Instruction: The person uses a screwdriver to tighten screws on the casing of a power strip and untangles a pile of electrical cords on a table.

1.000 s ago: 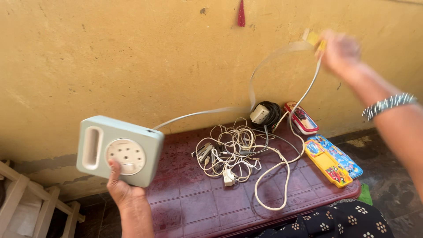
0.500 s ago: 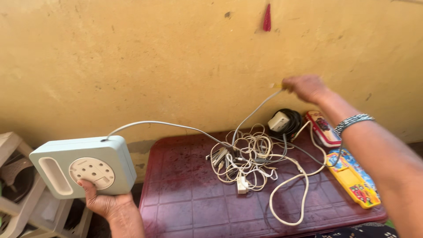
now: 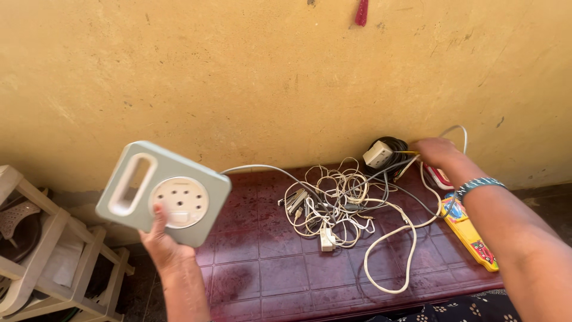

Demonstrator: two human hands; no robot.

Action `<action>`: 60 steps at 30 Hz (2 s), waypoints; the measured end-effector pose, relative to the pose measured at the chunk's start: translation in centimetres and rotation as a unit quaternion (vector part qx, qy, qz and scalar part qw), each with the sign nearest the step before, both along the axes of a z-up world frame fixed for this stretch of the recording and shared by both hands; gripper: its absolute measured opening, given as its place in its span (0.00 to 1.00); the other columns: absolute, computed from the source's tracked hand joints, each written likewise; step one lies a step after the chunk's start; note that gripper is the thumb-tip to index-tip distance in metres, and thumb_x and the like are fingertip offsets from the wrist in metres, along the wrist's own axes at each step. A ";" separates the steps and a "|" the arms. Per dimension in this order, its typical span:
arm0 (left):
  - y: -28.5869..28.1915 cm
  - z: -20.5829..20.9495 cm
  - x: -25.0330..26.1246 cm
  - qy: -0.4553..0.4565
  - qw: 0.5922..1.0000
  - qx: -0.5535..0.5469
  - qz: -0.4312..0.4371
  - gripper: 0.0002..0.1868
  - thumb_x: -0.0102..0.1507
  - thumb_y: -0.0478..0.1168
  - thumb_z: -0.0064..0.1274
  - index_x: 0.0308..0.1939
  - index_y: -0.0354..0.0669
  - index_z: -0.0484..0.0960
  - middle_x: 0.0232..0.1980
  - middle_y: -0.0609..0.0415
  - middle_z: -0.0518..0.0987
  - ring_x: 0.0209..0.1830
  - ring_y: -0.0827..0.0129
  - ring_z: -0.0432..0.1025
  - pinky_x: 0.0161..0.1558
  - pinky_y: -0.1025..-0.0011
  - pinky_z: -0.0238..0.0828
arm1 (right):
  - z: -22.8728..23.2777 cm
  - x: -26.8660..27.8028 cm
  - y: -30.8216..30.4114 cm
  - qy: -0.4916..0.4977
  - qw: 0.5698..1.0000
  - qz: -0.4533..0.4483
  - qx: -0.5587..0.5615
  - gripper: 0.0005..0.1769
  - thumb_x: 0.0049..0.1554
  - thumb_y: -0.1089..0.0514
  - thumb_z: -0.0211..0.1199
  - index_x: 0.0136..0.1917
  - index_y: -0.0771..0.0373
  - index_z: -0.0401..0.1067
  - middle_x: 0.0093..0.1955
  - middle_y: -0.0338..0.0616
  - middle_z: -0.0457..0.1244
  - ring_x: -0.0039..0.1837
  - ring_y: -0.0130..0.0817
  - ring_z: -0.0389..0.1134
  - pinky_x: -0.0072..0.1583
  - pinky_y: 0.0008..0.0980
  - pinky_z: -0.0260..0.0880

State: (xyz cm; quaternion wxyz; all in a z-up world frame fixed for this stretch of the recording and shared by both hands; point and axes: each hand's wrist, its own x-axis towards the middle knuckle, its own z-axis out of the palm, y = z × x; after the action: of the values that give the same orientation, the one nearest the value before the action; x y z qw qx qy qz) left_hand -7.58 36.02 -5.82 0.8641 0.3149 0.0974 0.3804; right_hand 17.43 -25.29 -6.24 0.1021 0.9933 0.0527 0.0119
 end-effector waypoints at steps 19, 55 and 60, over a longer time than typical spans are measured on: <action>-0.8 -0.7 0.7 -0.093 0.994 0.036 -0.037 0.34 0.58 0.42 0.65 0.66 0.39 0.72 0.59 0.50 0.78 0.60 0.58 0.76 0.62 0.57 0.79 | -4.7 -12.3 18.6 -0.114 0.954 0.206 0.184 0.19 0.50 0.67 0.61 0.55 0.56 0.78 0.56 0.42 0.69 0.52 0.47 0.73 0.52 0.46 0.73; -4.0 -4.2 5.2 0.030 0.978 0.208 -0.007 0.42 0.49 0.45 0.75 0.61 0.36 0.69 0.58 0.47 0.76 0.59 0.63 0.73 0.61 0.67 0.72 | -4.2 -7.0 2.1 -0.307 0.893 -0.153 0.292 0.23 0.62 0.43 0.66 0.67 0.51 0.78 0.64 0.57 0.68 0.60 0.57 0.69 0.59 0.52 0.68; -3.9 -4.8 5.7 0.037 0.984 0.173 -0.016 0.48 0.47 0.49 0.74 0.65 0.38 0.66 0.59 0.48 0.76 0.60 0.62 0.73 0.62 0.65 0.74 | -3.5 -10.1 11.2 -0.120 0.763 0.053 0.633 0.25 0.61 0.51 0.65 0.70 0.56 0.71 0.64 0.43 0.68 0.60 0.33 0.70 0.57 0.33 0.68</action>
State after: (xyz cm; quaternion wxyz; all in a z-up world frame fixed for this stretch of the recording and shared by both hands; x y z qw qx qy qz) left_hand -1.92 32.14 -10.65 0.7983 0.4752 0.0566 0.3657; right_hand 7.30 -14.14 -9.73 -0.5455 0.8181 0.0729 0.1667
